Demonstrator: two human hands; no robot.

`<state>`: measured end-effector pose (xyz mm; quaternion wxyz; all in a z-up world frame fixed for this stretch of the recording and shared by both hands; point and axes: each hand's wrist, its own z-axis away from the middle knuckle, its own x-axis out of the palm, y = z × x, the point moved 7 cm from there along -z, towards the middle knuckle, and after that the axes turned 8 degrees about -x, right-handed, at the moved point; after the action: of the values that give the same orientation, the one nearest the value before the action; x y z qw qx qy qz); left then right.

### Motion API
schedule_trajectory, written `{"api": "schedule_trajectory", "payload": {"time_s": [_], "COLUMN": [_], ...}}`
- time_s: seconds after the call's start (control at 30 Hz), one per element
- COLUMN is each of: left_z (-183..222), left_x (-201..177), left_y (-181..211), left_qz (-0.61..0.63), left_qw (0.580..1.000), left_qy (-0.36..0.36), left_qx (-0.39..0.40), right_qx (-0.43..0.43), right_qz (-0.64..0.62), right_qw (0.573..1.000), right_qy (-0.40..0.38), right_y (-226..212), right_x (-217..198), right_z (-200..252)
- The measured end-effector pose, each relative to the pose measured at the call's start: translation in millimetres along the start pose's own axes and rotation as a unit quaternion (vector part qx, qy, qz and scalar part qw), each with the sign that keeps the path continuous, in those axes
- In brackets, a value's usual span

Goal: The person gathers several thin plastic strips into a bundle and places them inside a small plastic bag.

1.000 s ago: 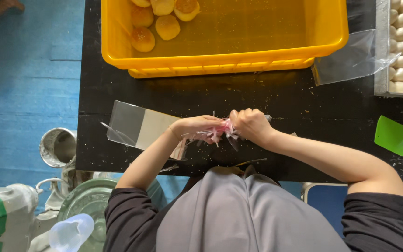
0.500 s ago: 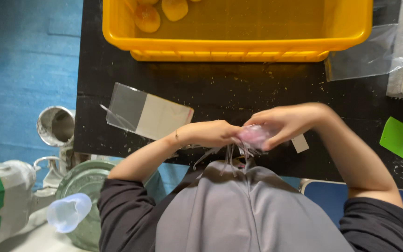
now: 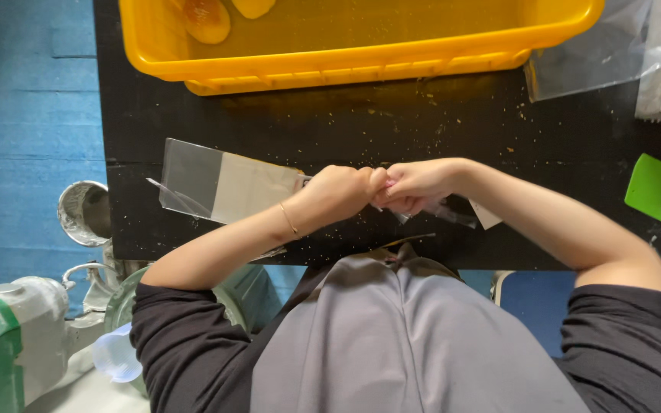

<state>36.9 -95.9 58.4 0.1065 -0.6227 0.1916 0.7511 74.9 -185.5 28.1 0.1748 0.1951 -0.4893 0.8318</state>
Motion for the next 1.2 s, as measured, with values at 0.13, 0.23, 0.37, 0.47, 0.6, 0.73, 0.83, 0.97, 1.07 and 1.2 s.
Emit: {"api": "schedule_trajectory", "payload": {"time_s": [0.13, 0.23, 0.37, 0.47, 0.6, 0.73, 0.83, 0.97, 1.07, 1.2], "left_z": [2.0, 8.3, 21.2, 23.0, 17.3, 20.8, 21.3, 22.8, 23.7, -13.2], "left_x": [-55.4, -54.1, 1.4, 10.1, 60.0, 39.9, 51.9, 50.3, -2.1, 27.8], "left_y": [-5.6, -1.0, 29.1, 40.3, 25.2, 3.6, -21.7, -55.1, -32.3, -1.8], "left_qz": [0.383, 0.59, 0.863, 0.92, 0.954, 0.959, 0.945, 0.819, 0.547, 0.137], "left_qw": [0.903, 0.741, 0.326, 0.131, 0.072, 0.134, 0.268, 0.559, 0.78, 0.944], "left_qy": [-0.195, -0.322, -0.385, -0.362, -0.283, -0.246, -0.17, 0.093, 0.301, 0.299], "left_qx": [-0.006, 0.012, 0.011, 0.075, -0.062, -0.038, -0.077, -0.091, -0.046, -0.024], "right_qx": [0.025, -0.204, -0.331, -0.393, -0.337, -0.223, -0.178, -0.154, -0.148, -0.099], "right_qz": [0.593, 0.869, 0.864, 0.846, 0.844, 0.73, 0.436, -0.018, -0.207, -0.242], "right_qw": [0.792, 0.377, 0.304, 0.282, 0.347, 0.57, 0.805, 0.894, 0.887, 0.904], "right_qy": [0.142, 0.248, 0.227, 0.225, 0.233, 0.305, 0.361, 0.421, 0.386, 0.338], "right_y": [-45.3, -34.9, -76.1, -77.9, -46.8, -37.5, -24.0, 42.0, 57.6, 58.5], "right_x": [21.2, 50.2, 78.8, 78.8, 31.4, -11.4, -56.7, -103.7, -88.3, -43.0], "right_z": [31.5, 60.6, 71.4, 73.0, 59.6, 61.3, 53.4, 51.1, 33.0, 9.5]}}
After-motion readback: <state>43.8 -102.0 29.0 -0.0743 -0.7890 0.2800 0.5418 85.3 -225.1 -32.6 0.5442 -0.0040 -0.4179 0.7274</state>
